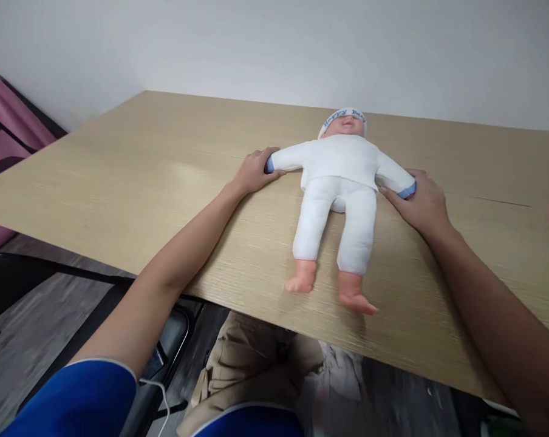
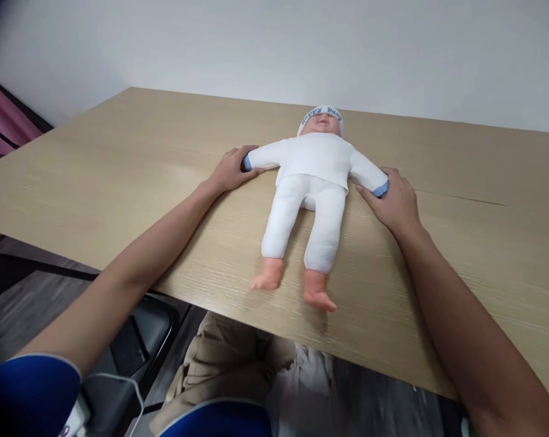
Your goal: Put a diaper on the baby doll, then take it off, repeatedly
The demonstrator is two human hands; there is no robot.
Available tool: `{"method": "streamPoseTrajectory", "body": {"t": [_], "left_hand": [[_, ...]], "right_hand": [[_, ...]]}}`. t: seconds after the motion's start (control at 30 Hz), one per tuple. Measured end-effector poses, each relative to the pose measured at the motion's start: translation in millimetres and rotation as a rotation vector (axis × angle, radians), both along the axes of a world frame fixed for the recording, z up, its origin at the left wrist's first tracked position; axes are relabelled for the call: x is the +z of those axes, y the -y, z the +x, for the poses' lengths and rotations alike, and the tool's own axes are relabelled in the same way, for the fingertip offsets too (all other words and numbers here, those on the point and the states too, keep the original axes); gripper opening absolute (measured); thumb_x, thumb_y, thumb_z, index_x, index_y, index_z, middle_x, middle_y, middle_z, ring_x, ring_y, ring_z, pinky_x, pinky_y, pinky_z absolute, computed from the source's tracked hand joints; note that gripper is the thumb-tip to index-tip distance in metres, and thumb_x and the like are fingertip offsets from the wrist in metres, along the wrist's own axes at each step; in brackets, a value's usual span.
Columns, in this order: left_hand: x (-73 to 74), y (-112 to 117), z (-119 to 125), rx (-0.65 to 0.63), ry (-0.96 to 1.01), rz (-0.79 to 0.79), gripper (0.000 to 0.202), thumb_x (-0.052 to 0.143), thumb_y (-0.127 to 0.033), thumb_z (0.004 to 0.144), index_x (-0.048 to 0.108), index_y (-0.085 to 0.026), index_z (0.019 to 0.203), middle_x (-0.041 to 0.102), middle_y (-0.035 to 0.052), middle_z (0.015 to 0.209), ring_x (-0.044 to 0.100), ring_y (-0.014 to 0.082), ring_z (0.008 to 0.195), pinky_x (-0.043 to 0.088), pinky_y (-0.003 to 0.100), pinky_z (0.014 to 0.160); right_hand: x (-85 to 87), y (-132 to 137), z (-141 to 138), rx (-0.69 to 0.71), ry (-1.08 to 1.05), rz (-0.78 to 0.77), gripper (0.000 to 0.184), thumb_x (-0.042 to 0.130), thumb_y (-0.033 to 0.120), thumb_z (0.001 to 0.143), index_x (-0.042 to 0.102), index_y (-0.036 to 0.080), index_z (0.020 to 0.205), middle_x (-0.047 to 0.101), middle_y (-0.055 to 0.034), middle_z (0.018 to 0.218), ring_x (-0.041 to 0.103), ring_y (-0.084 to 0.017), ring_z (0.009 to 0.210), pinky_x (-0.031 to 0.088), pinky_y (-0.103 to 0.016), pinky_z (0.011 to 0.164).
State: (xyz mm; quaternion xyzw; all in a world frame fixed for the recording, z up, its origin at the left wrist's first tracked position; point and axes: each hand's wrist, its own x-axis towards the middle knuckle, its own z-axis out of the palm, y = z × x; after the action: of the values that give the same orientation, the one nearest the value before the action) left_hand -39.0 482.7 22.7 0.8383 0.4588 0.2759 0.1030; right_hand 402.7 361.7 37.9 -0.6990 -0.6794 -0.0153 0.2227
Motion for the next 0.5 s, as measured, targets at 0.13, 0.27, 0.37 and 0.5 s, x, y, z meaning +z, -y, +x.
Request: {"method": "streamPoseTrajectory", "body": {"t": [0.13, 0.27, 0.37, 0.5], "left_hand": [[2.9, 21.2, 5.3, 0.078, 0.024, 0.039, 0.09, 0.061, -0.062, 0.098, 0.038, -0.018, 0.174, 0.049, 0.0205, 0.175, 0.044, 0.043, 0.159, 0.032, 0.058, 0.129], [42.1, 81.2, 25.2, 0.151, 0.065, 0.079, 0.078, 0.053, -0.059, 0.107, 0.038, -0.019, 0.172, 0.042, 0.0203, 0.179, 0.036, 0.0406, 0.166, 0.029, 0.058, 0.132], [87.7, 171.6, 43.8, 0.138, 0.163, 0.078, 0.061, 0.038, -0.059, 0.115, 0.044, -0.025, 0.166, 0.047, 0.0127, 0.175, 0.041, 0.0366, 0.164, 0.035, 0.059, 0.131], [99.8, 307.3, 60.1, -0.039, 0.428, 0.006, 0.049, 0.043, -0.062, 0.113, 0.054, -0.042, 0.156, 0.065, 0.0011, 0.16, 0.065, 0.0298, 0.142, 0.052, 0.059, 0.123]], "right_hand": [[-0.2, 8.4, -3.2, -0.045, 0.053, 0.057, 0.075, 0.068, 0.056, 0.106, 0.05, 0.009, 0.161, 0.066, -0.0279, 0.155, 0.061, -0.037, 0.134, 0.046, -0.052, 0.109], [27.4, 42.1, -18.2, 0.02, 0.044, 0.085, 0.079, 0.069, 0.047, 0.107, 0.041, 0.009, 0.171, 0.053, -0.0294, 0.17, 0.051, -0.042, 0.154, 0.04, -0.065, 0.125], [63.9, 98.9, -47.9, 0.1, -0.105, 0.238, 0.07, 0.071, 0.046, 0.106, 0.051, 0.016, 0.167, 0.058, -0.0213, 0.168, 0.06, -0.044, 0.15, 0.046, -0.067, 0.125], [75.4, 208.7, -88.5, 0.118, -0.273, 0.537, 0.043, 0.062, 0.044, 0.109, 0.069, 0.043, 0.152, 0.077, -0.006, 0.145, 0.074, -0.042, 0.132, 0.056, -0.071, 0.117]]}}
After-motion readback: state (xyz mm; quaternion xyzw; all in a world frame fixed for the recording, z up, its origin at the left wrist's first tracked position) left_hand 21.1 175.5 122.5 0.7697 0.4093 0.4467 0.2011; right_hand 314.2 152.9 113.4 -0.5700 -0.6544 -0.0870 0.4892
